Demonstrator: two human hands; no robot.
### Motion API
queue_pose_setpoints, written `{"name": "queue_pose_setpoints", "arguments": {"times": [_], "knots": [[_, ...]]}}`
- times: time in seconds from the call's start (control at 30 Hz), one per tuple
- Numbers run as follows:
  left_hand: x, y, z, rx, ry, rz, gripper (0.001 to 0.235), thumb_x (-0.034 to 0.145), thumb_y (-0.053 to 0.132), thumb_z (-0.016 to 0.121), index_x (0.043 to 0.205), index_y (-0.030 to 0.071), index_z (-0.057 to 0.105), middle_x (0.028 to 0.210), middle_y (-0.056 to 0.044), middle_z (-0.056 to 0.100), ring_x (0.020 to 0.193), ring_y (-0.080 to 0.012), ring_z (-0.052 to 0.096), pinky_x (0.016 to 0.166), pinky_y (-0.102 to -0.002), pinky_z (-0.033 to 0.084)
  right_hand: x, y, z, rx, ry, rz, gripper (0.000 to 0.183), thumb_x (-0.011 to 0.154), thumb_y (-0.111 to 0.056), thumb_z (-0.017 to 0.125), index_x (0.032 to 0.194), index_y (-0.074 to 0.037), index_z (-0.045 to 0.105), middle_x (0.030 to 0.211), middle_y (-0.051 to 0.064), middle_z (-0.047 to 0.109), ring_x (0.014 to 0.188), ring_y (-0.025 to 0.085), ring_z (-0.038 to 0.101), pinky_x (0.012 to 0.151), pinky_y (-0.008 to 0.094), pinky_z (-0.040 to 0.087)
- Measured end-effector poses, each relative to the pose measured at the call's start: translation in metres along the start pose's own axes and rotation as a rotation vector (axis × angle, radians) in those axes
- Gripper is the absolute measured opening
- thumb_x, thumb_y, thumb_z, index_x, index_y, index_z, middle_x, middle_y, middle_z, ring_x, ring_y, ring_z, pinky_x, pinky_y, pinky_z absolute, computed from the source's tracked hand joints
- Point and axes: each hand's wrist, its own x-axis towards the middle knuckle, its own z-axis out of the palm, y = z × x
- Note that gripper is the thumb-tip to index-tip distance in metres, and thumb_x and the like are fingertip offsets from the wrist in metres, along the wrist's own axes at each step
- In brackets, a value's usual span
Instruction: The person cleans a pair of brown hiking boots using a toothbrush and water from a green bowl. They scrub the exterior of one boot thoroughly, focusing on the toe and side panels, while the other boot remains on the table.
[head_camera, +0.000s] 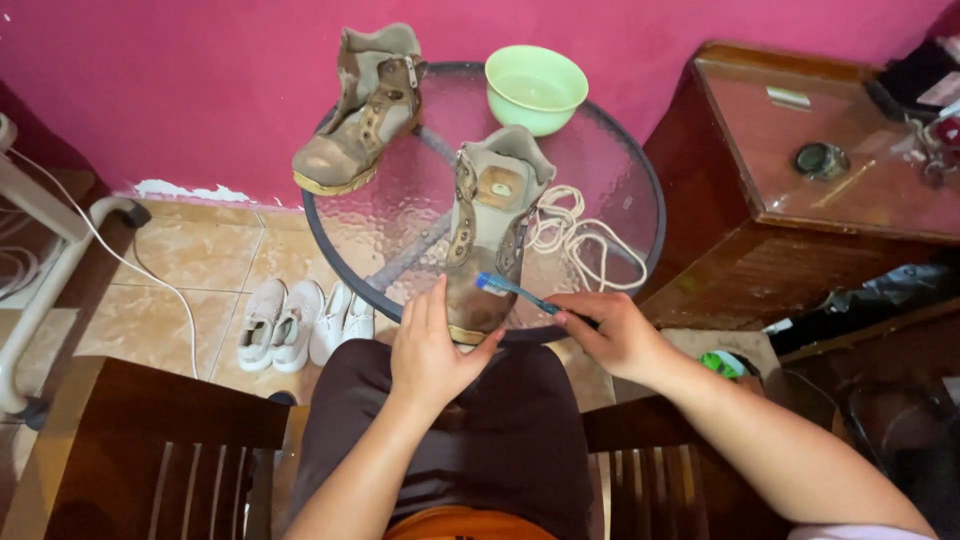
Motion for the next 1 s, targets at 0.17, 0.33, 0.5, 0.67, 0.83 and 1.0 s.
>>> {"name": "queue_pose_setpoints", "arguments": {"times": [0.17, 0.33, 0.5, 0.67, 0.83, 1.0], "knots": [[-0.004, 0.008, -0.003, -0.004, -0.030, 0.020, 0.100, 0.061, 0.063, 0.088, 0.134, 0.001, 0.061, 0.101, -0.015, 0.064, 0.098, -0.0366, 0.067, 0.085, -0.044, 0.057, -0.011, 0.014, 0.000, -0.227, -0.106, 0.042, 0.027, 0.096, -0.017, 0.065, 0.119, -0.008, 0.076, 0.101, 0.018, 0.079, 0.094, 0.039, 0.075, 0.081, 0.047, 0.060], [-0.002, 0.009, -0.010, -0.003, -0.079, 0.052, 0.101, 0.064, 0.065, 0.086, 0.136, 0.000, 0.058, 0.100, -0.016, 0.062, 0.099, -0.0391, 0.066, 0.087, -0.046, 0.056, -0.014, 0.010, 0.003, -0.278, -0.012, -0.040, 0.026, 0.096, -0.017, 0.067, 0.118, -0.007, 0.076, 0.104, 0.017, 0.079, 0.097, 0.037, 0.075, 0.083, 0.043, 0.059], [-0.003, 0.002, -0.015, -0.045, -0.135, 0.108, 0.093, 0.070, 0.051, 0.087, 0.138, -0.004, 0.056, 0.103, -0.021, 0.062, 0.101, -0.0425, 0.065, 0.089, -0.050, 0.054, -0.010, 0.048, 0.011, -0.144, -0.024, 0.002, 0.029, 0.093, -0.015, 0.066, 0.121, -0.012, 0.075, 0.088, 0.015, 0.079, 0.093, 0.036, 0.075, 0.080, 0.048, 0.059], [-0.006, -0.014, -0.006, -0.082, -0.124, 0.106, 0.090, 0.074, 0.055, 0.084, 0.136, -0.005, 0.058, 0.102, -0.022, 0.064, 0.101, -0.0427, 0.065, 0.091, -0.049, 0.054, -0.020, 0.000, 0.033, -0.080, 0.019, -0.019, 0.026, 0.094, -0.014, 0.066, 0.118, -0.009, 0.074, 0.092, 0.019, 0.079, 0.091, 0.040, 0.075, 0.077, 0.048, 0.059], [0.000, -0.019, -0.005, -0.091, -0.089, 0.106, 0.087, 0.077, 0.057, 0.081, 0.134, -0.005, 0.061, 0.100, -0.020, 0.066, 0.099, -0.0406, 0.066, 0.091, -0.047, 0.054, -0.015, 0.032, 0.042, -0.080, 0.093, -0.017, 0.023, 0.099, -0.020, 0.061, 0.116, -0.013, 0.075, 0.091, 0.013, 0.079, 0.091, 0.034, 0.075, 0.079, 0.043, 0.060], [-0.001, -0.025, -0.003, -0.111, -0.097, 0.043, 0.086, 0.079, 0.061, 0.078, 0.132, -0.005, 0.062, 0.102, -0.020, 0.068, 0.100, -0.0389, 0.067, 0.092, -0.046, 0.054, -0.018, -0.019, 0.036, -0.160, 0.000, 0.126, 0.029, 0.099, -0.022, 0.061, 0.124, -0.014, 0.072, 0.099, 0.016, 0.079, 0.098, 0.037, 0.074, 0.084, 0.048, 0.059]]}}
